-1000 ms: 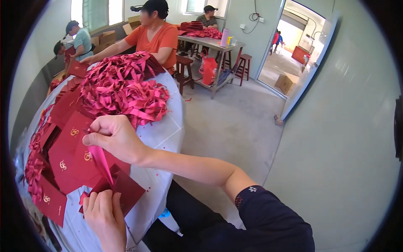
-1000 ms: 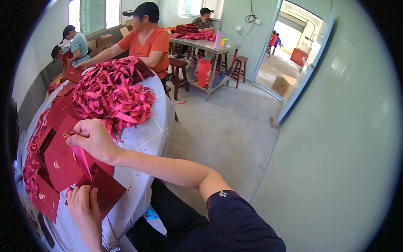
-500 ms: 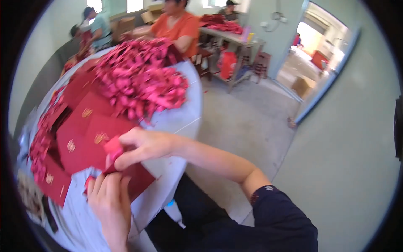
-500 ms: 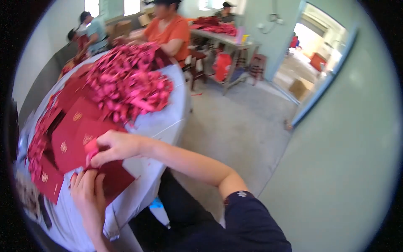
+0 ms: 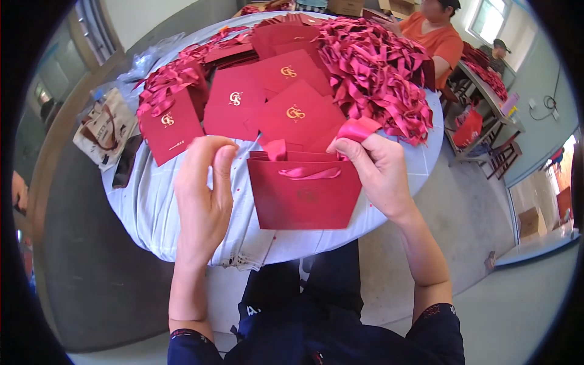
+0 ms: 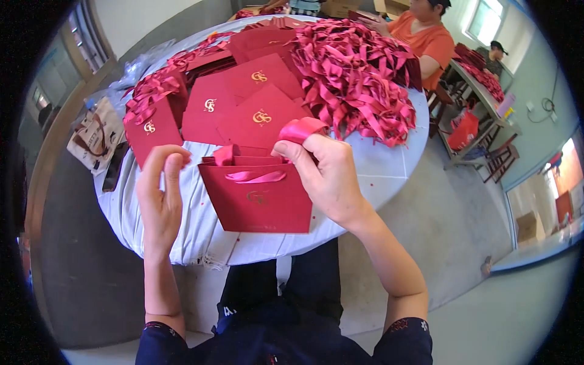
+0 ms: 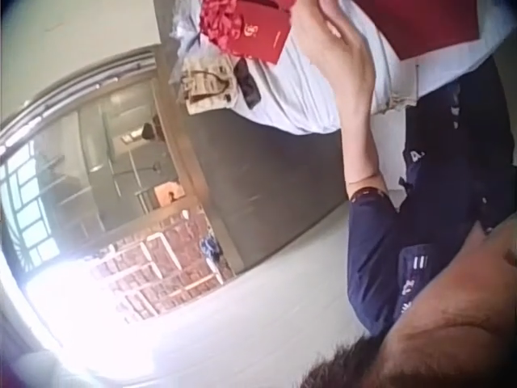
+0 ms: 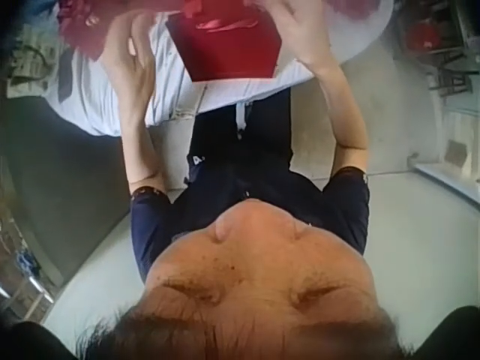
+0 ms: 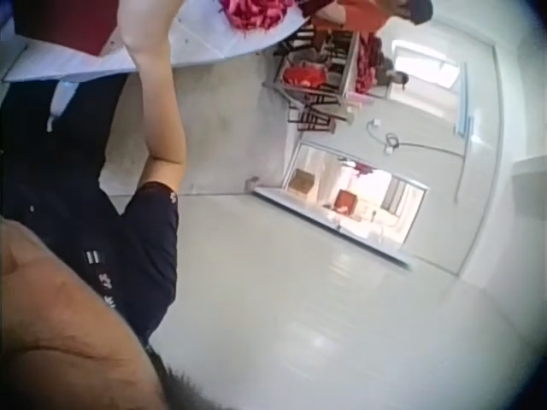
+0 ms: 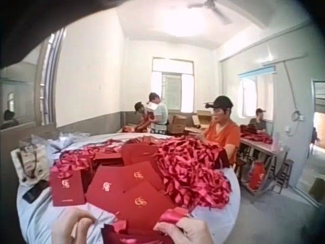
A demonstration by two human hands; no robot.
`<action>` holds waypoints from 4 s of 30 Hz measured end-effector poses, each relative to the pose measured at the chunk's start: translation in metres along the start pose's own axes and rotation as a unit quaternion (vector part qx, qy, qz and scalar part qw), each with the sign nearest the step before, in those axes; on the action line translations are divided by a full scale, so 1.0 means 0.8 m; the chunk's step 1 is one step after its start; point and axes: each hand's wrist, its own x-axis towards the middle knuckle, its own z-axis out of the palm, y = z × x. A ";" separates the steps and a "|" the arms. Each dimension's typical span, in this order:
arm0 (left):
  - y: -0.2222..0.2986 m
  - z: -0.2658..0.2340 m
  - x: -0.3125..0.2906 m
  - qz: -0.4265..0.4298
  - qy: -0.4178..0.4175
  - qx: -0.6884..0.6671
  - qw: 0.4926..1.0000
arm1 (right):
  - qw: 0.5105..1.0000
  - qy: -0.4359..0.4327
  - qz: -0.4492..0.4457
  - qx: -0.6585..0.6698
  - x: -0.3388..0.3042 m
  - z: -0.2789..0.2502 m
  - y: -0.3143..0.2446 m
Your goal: The person assembles paper gift bags by folding the bags and threading ribbon handles through the slots by hand.
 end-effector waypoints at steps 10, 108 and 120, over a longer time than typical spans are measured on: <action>-0.028 0.009 0.008 -0.347 -0.304 -0.387 0.798 | 0.996 -0.048 -0.073 -0.035 0.001 0.005 0.018; -0.021 0.091 -0.060 0.134 -0.225 0.002 0.965 | 0.988 -0.039 0.059 -0.139 -0.058 0.003 0.085; -0.022 0.112 -0.064 0.218 -0.197 0.073 0.953 | 0.971 -0.011 0.091 -0.219 -0.066 0.042 0.084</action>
